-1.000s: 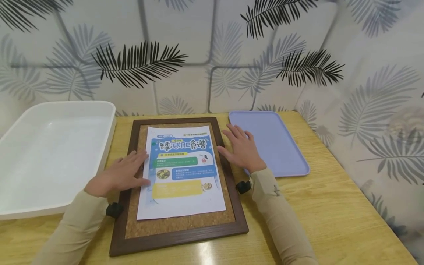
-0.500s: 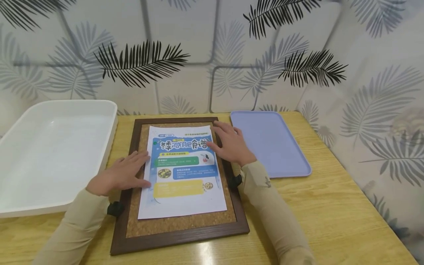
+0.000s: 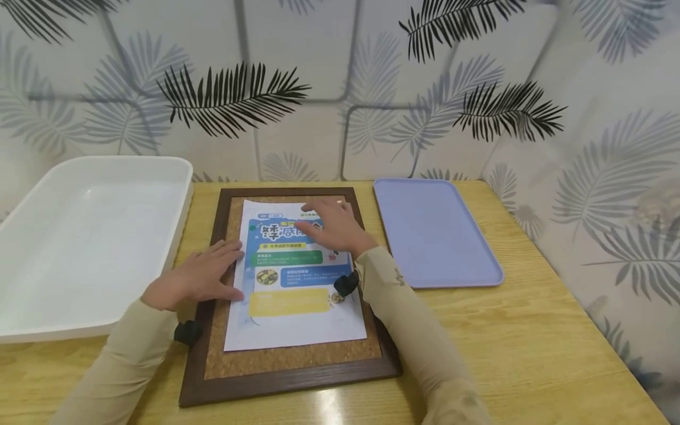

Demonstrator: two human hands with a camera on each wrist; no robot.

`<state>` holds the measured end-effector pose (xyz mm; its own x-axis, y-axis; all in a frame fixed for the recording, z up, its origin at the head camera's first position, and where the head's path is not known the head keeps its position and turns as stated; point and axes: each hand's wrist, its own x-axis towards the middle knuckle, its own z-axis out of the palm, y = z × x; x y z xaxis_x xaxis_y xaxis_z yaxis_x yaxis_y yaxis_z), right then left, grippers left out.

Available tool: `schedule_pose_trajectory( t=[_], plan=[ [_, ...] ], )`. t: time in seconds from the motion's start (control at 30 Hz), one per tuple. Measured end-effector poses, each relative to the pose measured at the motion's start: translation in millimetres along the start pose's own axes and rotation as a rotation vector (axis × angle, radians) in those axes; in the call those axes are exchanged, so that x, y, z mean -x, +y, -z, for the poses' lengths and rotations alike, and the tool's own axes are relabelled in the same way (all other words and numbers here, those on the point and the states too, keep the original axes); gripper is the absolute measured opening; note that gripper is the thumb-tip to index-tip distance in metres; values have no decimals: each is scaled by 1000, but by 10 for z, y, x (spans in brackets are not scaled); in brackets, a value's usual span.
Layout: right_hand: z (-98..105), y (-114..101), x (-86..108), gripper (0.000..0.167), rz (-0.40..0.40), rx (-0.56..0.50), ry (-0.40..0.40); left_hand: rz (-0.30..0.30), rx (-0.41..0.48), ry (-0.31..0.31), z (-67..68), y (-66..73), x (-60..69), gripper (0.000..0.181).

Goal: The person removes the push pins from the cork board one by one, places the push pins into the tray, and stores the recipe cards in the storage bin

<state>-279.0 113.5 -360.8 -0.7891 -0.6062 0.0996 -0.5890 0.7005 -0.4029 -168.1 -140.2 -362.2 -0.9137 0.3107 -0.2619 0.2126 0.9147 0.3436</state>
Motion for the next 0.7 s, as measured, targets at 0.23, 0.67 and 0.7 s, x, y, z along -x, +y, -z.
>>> schedule_pose_trajectory(
  t=[0.23, 0.67, 0.7],
  plan=[
    [-97, -175, -229, 37, 30, -94, -66, 7, 24, -6, 7, -13, -21, 85],
    [-371, -260, -566, 24, 22, -229, -112, -65, 52, 38, 9, -96, -21, 81],
    [-396, -263, -587, 24, 16, -240, -112, -66, 58, 41, 4, -107, -21, 81]
  ],
)
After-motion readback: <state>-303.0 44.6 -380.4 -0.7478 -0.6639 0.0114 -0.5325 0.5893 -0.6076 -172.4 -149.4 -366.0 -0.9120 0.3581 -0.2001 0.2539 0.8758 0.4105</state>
